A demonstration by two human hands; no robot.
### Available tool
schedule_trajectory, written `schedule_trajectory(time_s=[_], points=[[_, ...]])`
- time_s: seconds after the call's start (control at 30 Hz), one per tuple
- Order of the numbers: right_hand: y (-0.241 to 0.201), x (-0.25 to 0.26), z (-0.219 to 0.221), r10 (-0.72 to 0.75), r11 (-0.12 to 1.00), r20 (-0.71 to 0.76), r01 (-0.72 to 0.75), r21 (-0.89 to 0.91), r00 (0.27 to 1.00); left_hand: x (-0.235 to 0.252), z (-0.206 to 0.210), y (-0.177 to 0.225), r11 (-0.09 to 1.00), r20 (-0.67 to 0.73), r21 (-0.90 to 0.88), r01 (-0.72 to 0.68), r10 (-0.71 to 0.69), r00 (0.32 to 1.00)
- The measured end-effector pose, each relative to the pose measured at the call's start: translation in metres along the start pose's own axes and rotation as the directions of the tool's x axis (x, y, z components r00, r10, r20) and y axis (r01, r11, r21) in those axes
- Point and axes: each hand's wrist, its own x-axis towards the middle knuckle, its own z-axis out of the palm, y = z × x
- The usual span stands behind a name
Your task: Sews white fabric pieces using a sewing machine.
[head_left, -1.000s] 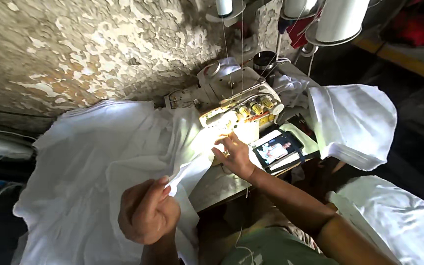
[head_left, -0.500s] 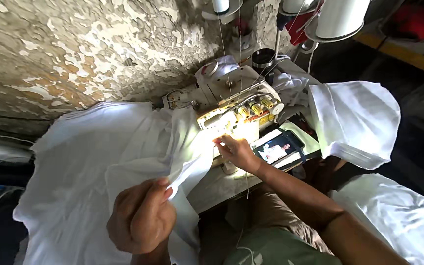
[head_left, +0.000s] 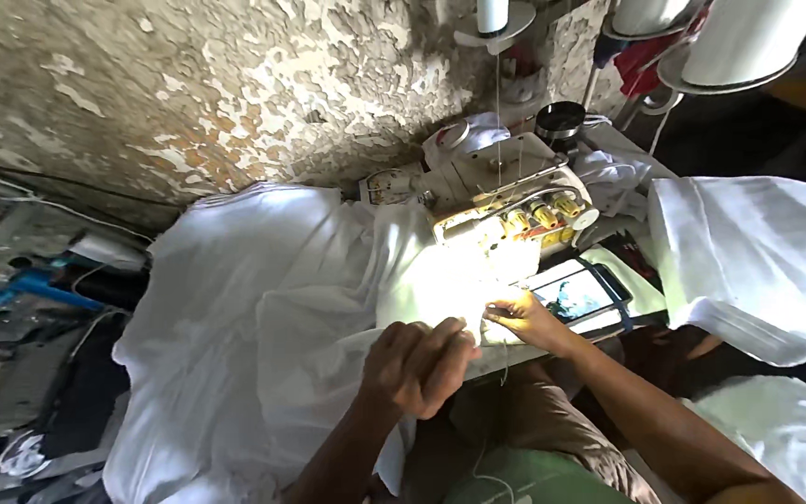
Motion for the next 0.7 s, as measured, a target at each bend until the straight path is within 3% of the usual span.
schedule_trajectory(time_s=[0.23, 0.4, 0.47, 0.53, 0.6, 0.7], points=[[0.013, -0.008, 0.010, -0.160, 0.984, -0.100, 0.150, -0.101, 0.982, -0.031, 0.018, 0.012, 0.996, 0.107, -0.076, -0.041, 0.049, 0.993], [0.026, -0.011, 0.019, -0.359, 0.887, -0.152, 0.286, -0.363, 0.921, -0.062, 0.032, 0.056, 0.971, 0.270, -0.133, 0.199, -0.157, 0.950], [0.026, -0.015, 0.031, -0.319, 0.901, -0.217, 0.224, -0.371, 0.923, -0.074, 0.045, 0.070, 0.943, 0.273, -0.121, 0.308, -0.267, 0.924], [0.022, -0.024, 0.048, -0.190, 0.954, -0.356, 0.086, -0.288, 0.915, -0.081, 0.058, 0.075, 0.918, 0.245, -0.101, 0.383, -0.350, 0.904], [0.021, -0.033, 0.067, -0.078, 0.968, -0.505, -0.055, -0.243, 0.859, -0.085, 0.070, 0.072, 0.911, 0.203, -0.072, 0.406, -0.385, 0.900], [0.028, -0.047, 0.078, -0.111, 0.959, -0.559, -0.059, -0.277, 0.822, -0.082, 0.080, 0.064, 0.918, 0.195, -0.015, 0.396, -0.385, 0.902]])
